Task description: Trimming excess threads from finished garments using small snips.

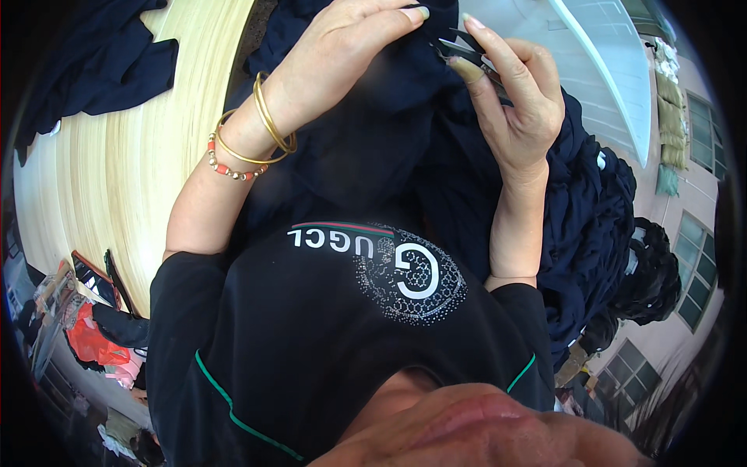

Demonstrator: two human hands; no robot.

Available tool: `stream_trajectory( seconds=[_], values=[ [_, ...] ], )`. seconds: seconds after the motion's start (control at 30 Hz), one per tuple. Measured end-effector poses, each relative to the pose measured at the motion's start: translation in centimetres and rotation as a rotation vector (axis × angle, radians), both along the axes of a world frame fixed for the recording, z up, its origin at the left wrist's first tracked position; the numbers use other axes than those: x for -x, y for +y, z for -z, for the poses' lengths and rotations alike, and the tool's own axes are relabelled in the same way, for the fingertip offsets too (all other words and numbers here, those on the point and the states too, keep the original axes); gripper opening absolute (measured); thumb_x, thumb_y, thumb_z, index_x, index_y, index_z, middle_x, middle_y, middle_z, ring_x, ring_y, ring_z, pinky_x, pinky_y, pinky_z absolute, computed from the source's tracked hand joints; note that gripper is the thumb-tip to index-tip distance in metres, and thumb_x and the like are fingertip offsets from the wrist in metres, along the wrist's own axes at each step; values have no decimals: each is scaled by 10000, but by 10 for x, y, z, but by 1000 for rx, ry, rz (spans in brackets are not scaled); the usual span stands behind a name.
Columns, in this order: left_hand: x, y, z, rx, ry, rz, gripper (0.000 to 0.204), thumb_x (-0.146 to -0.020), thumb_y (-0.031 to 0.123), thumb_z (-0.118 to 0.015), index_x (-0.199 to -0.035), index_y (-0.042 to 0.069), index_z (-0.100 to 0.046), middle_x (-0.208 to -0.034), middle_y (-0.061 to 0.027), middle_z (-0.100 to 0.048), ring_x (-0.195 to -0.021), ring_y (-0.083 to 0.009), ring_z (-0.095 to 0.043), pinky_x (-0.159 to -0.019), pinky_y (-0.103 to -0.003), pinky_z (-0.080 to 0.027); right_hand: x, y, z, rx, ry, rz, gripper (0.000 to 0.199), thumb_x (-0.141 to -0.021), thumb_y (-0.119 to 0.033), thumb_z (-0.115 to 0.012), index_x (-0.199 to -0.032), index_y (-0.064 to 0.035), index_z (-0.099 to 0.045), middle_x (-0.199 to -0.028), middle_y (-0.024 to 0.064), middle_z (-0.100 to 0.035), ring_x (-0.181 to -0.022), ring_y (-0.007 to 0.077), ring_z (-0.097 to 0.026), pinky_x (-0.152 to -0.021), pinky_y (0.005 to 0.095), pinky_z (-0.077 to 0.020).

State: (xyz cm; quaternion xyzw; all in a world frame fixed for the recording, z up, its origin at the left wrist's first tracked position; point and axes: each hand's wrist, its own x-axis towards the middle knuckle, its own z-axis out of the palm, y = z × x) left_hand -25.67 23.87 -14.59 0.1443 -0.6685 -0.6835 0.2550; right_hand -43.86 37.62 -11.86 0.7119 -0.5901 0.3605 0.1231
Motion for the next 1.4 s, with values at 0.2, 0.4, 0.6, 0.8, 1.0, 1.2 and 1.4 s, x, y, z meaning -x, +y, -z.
stream_trajectory(
  seconds=[0.2, 0.4, 0.6, 0.8, 1.0, 1.2, 1.4],
  values=[
    [0, -6, 9, 793, 210, -82, 125, -996, 35, -558, -1062, -69, -581, -1016, -203, -595, -851, -353, -602, -752, -361, -494, 2, -8, 1, 31, -4, -52, 419, -814, -62, -847, -1223, -67, -757, -909, 36, -662, -723, 94, -587, -622, 224, -471],
    [-4, -11, 7, 812, 194, -7, 105, -971, -12, -582, -1055, -71, -596, -1033, -221, -604, -878, -365, -619, -747, -394, -512, -3, -4, -6, -90, -91, -20, 440, -795, -49, -836, -1221, -15, -733, -837, 93, -618, -705, 211, -583, -625, 302, -454],
    [3, -11, 31, 1011, 320, -225, 107, -969, -19, -583, -1052, -83, -603, -1072, -236, -617, -908, -371, -633, -775, -398, -518, -3, -2, -7, -72, -90, -38, 437, -789, -57, -843, -1212, -13, -737, -846, 95, -625, -701, 212, -597, -617, 299, -465],
    [-2, -6, 9, 865, 176, -26, 103, -972, -20, -574, -1048, -83, -605, -1070, -239, -608, -901, -393, -623, -780, -388, -514, 2, -3, -4, -70, -78, -36, 399, -801, -57, -833, -1187, -11, -742, -843, 107, -629, -707, 226, -618, -620, 308, -480],
    [-14, -15, 34, 844, 72, -5, 302, -1055, 112, -515, -1269, -38, -666, -1356, -161, -639, -1241, -228, -611, -1112, -333, -420, -3, -2, -12, -151, -106, -27, 356, -819, -54, -817, -1165, -10, -747, -831, 117, -625, -697, 236, -630, -611, 305, -481],
    [-12, -10, 38, 419, 91, 40, 277, -1057, 90, -505, -1252, -47, -647, -1360, -180, -628, -1233, -269, -610, -1074, -337, -460, 5, 0, 3, -116, -172, -84, 389, -830, -65, -833, -1212, -52, -758, -880, 38, -661, -714, 100, -582, -622, 223, -456],
    [-3, 16, 5, 259, 101, 15, 278, -1048, 184, -533, -1134, -71, -603, -1069, -120, -630, -980, -167, -591, -871, -301, -475, 1, -2, -1, -56, -237, -62, 324, -823, -57, -824, -1143, -78, -773, -808, 66, -628, -693, 170, -609, -631, 282, -501]
  ],
)
